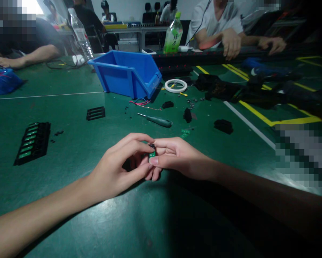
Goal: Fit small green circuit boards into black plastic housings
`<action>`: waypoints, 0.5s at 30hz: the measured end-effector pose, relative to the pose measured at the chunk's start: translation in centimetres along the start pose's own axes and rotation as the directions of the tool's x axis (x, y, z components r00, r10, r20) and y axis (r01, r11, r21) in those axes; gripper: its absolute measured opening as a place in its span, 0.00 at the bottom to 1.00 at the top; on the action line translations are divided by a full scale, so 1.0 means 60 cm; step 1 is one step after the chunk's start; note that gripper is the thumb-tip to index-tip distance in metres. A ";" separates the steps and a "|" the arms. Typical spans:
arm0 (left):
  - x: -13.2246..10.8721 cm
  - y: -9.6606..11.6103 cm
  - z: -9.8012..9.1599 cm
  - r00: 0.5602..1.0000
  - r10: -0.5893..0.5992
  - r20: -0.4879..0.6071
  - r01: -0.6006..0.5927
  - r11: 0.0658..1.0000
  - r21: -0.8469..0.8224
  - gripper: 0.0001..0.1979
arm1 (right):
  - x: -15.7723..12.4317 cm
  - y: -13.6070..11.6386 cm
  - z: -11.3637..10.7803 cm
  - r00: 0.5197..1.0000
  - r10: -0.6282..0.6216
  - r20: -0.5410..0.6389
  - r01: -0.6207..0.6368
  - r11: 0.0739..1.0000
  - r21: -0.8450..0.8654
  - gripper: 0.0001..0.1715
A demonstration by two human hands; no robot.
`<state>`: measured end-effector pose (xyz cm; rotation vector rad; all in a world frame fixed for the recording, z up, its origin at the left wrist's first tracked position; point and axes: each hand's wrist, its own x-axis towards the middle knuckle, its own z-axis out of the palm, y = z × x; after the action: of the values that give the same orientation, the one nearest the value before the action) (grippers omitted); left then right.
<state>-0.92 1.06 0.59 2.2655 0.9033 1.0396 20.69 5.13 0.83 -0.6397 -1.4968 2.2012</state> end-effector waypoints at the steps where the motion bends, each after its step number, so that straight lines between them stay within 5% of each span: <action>1: 0.000 0.000 0.000 1.000 0.000 -0.001 0.000 1.000 0.001 0.13 | 0.000 0.000 0.000 1.000 0.001 0.001 -0.001 1.000 0.001 0.12; 15: -0.001 0.000 0.000 1.000 -0.005 0.001 0.005 1.000 -0.008 0.13 | 0.001 -0.003 0.004 1.000 0.015 -0.024 -0.015 1.000 -0.011 0.14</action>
<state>-0.91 1.01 0.58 2.2562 0.9018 1.0380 20.53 5.04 1.06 -0.6804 -1.4978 2.1902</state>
